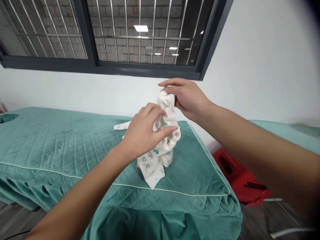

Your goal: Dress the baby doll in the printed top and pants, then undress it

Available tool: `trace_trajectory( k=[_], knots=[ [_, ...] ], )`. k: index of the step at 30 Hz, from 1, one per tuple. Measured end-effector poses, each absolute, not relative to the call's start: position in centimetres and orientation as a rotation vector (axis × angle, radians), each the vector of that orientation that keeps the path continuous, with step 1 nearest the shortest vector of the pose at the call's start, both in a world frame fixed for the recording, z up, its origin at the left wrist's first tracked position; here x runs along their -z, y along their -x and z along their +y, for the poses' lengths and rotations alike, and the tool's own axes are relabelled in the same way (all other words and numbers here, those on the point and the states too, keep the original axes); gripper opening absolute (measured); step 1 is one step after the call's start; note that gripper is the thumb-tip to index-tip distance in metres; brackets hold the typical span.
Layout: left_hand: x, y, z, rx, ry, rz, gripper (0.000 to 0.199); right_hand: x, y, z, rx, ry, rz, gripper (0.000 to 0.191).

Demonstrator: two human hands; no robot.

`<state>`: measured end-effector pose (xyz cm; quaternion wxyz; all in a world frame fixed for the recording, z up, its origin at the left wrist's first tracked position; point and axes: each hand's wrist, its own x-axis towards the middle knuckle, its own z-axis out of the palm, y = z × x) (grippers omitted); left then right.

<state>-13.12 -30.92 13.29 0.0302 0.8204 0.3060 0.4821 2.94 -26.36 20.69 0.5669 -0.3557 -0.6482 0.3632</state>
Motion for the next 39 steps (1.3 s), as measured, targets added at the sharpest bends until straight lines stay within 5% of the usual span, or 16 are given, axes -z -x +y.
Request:
trace_trajectory(
  k=[3,13,18,23,28,34,39],
  knots=[
    [-11.9,12.9,-30.9,-1.350,-2.829,1.115,0.042,-20.4,-3.1,-26.2,-0.906,0.860,-1.412,0.011],
    [-9.0,13.3,-28.0,-1.323,-3.018,1.120,0.008,-18.7,-4.9,-25.5,-1.072,0.897,-1.230,0.010],
    [-8.4,12.3,-28.4,-1.262,-2.791,1.129,0.044,-17.9,-5.1,-25.8,-1.112,0.844,-1.275,0.017],
    [-7.1,11.5,-28.3,-1.087,-2.743,1.421,0.033,-17.9,-4.8,-26.4,-1.099,0.861,-1.269,0.036],
    [-7.1,11.1,-28.4,-1.140,-2.848,1.385,0.051,-17.6,-4.6,-26.7,-1.083,0.869,-1.286,0.037],
    [-7.7,11.4,-28.1,-1.266,-2.825,1.275,0.006,-17.2,-4.6,-26.9,-1.018,0.887,-1.330,0.035],
    [-10.3,13.7,-27.1,-1.601,-2.120,0.917,0.011,-16.4,-6.9,-26.0,-0.639,1.075,-1.626,0.025]
  ],
)
